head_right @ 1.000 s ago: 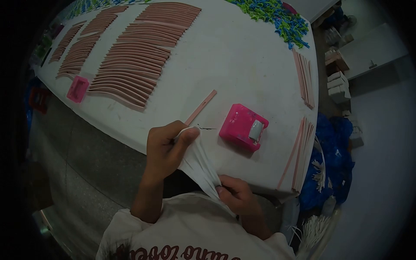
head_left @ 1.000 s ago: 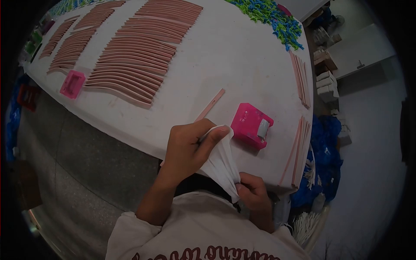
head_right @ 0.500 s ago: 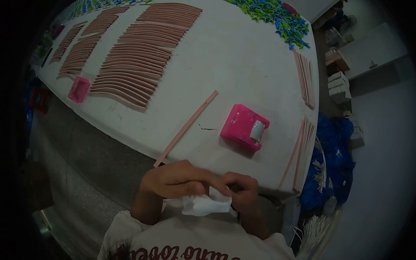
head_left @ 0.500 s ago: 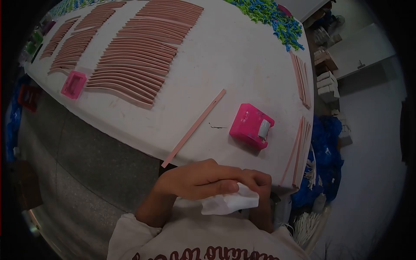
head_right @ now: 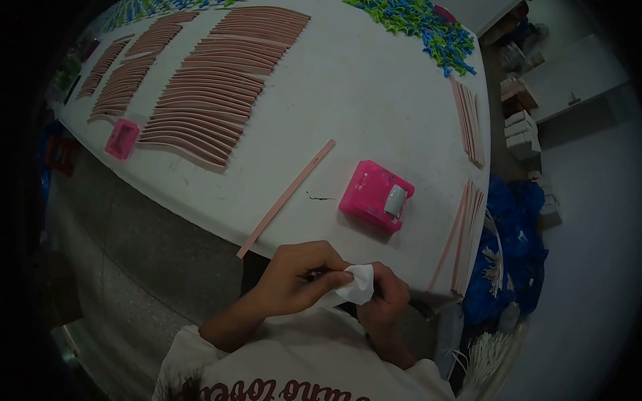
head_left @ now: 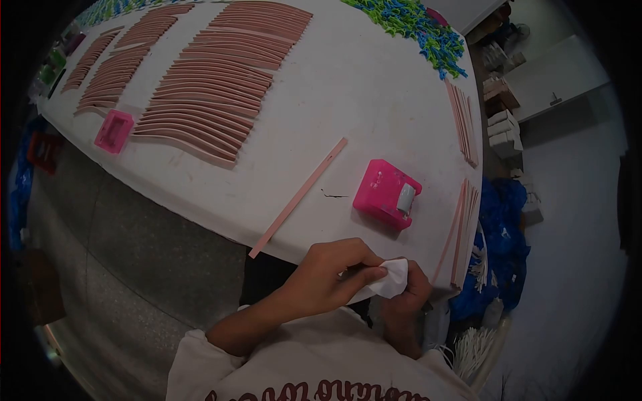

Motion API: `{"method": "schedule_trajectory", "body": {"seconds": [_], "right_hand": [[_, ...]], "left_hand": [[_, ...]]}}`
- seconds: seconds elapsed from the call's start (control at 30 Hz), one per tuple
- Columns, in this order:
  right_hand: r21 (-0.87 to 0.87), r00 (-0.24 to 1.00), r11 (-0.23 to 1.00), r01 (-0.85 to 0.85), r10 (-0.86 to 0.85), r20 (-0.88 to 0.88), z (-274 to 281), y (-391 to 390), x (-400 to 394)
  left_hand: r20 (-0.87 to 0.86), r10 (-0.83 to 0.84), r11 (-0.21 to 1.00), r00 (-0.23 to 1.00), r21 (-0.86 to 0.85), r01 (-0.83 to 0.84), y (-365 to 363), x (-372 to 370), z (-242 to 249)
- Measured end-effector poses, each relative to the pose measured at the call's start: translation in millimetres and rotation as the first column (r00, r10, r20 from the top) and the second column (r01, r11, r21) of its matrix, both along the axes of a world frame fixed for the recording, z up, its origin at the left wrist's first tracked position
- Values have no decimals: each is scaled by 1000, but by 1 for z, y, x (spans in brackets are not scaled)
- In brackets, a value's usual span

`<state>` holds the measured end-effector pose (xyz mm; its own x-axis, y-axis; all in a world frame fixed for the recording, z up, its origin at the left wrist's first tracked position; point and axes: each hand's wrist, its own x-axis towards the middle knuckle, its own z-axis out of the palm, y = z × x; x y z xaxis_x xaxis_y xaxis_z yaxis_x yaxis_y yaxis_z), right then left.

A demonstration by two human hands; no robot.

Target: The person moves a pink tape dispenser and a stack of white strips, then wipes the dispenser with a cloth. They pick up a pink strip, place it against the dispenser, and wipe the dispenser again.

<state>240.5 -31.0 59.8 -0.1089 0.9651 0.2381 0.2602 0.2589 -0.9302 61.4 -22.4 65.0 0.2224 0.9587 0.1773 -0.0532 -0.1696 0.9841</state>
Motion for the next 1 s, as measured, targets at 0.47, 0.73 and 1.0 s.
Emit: {"method": "schedule_trajectory", "body": {"seconds": [0.47,0.73,1.0], "right_hand": [[-165,947,986,32,-82,-309,-4,1,9],[-63,979,983,-172,178,101,6,8,25],[-15,977,1000,-21,18,-211,-9,2,18]], "left_hand": [[-37,51,994,998,97,-48,2,12,-4],[-166,94,991,982,114,-75,-1,16,-6],[-13,55,975,998,217,-50,-4,22,-8]]}}
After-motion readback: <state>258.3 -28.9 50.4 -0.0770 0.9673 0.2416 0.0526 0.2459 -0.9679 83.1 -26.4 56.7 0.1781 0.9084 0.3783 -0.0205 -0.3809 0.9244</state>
